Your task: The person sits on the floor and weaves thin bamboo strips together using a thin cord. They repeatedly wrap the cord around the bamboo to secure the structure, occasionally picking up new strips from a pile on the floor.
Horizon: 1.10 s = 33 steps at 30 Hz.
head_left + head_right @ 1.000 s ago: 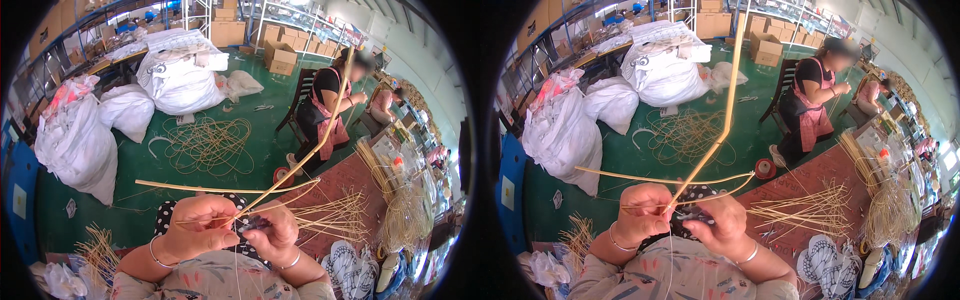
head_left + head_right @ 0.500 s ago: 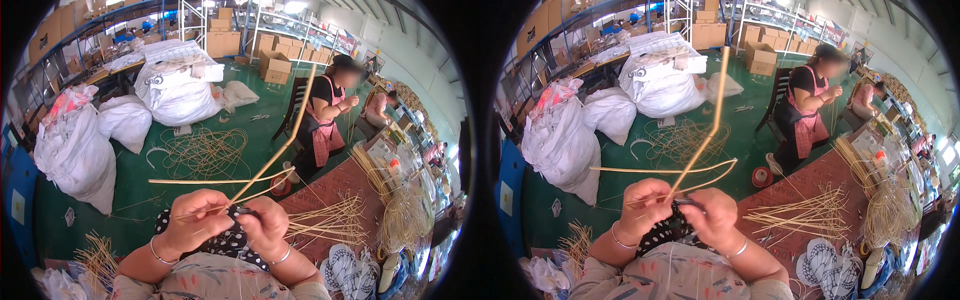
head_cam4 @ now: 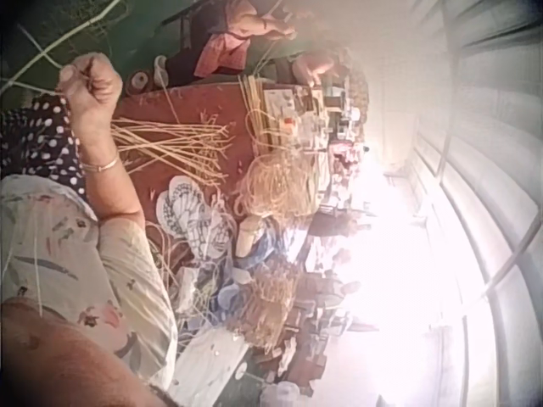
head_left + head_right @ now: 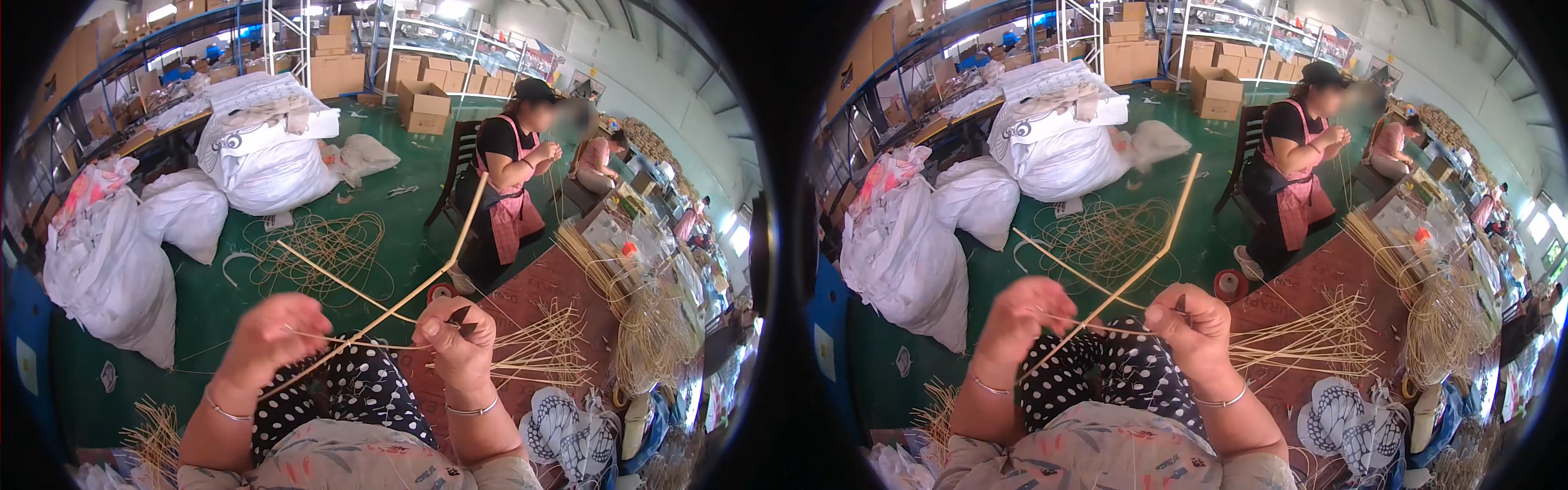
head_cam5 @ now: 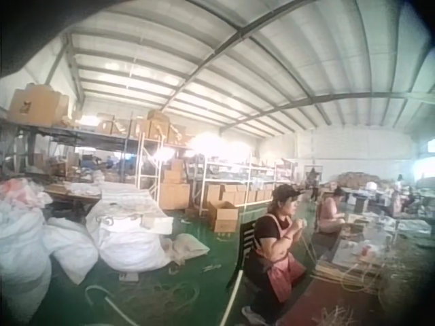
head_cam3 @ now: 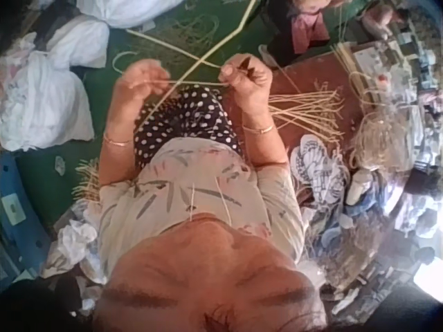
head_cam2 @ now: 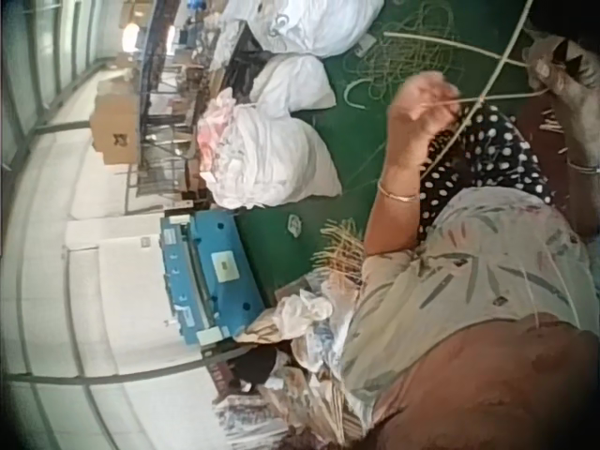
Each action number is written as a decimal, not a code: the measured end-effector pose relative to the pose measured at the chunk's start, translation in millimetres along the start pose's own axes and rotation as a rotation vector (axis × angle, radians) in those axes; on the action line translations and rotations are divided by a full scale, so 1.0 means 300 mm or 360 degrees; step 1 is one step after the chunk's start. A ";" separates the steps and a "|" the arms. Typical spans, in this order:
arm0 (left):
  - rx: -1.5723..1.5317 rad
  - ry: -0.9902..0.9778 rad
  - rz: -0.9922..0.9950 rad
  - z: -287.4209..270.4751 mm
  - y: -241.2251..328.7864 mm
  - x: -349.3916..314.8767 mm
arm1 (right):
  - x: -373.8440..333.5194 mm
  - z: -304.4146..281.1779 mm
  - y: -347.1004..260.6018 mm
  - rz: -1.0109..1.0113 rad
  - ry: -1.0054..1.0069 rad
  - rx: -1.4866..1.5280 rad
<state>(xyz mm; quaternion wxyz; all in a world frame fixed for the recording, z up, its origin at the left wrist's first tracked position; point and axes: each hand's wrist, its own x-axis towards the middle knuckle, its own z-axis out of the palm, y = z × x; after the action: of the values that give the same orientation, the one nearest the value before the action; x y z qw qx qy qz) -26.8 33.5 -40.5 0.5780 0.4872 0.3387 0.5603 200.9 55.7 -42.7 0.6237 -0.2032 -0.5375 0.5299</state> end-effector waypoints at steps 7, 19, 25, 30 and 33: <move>0.1516 -0.0462 0.0554 0.161 0.124 0.087 | -0.059 -0.034 -0.030 0.0009 -0.0094 -0.0273; 0.0866 -0.0705 0.0002 0.239 0.036 0.104 | -0.120 -0.093 -0.021 -0.0392 -0.0055 -0.0474; 0.0873 -0.0647 -0.0023 0.258 0.024 0.139 | -0.114 -0.135 -0.043 -0.0503 -0.0008 -0.0567; 0.1055 -0.0716 -0.0108 0.295 0.060 0.205 | -0.110 -0.155 -0.024 -0.0533 0.0161 -0.0618; 0.0968 -0.0695 0.0015 0.319 0.048 0.198 | -0.115 -0.164 -0.034 -0.0565 0.0206 -0.0593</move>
<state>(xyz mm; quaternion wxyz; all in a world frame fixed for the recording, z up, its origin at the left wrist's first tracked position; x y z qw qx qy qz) 66.7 72.5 10.5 0.4629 0.7462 0.3561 0.3197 253.7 37.1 -66.7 0.6918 -0.2507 -0.6119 0.2900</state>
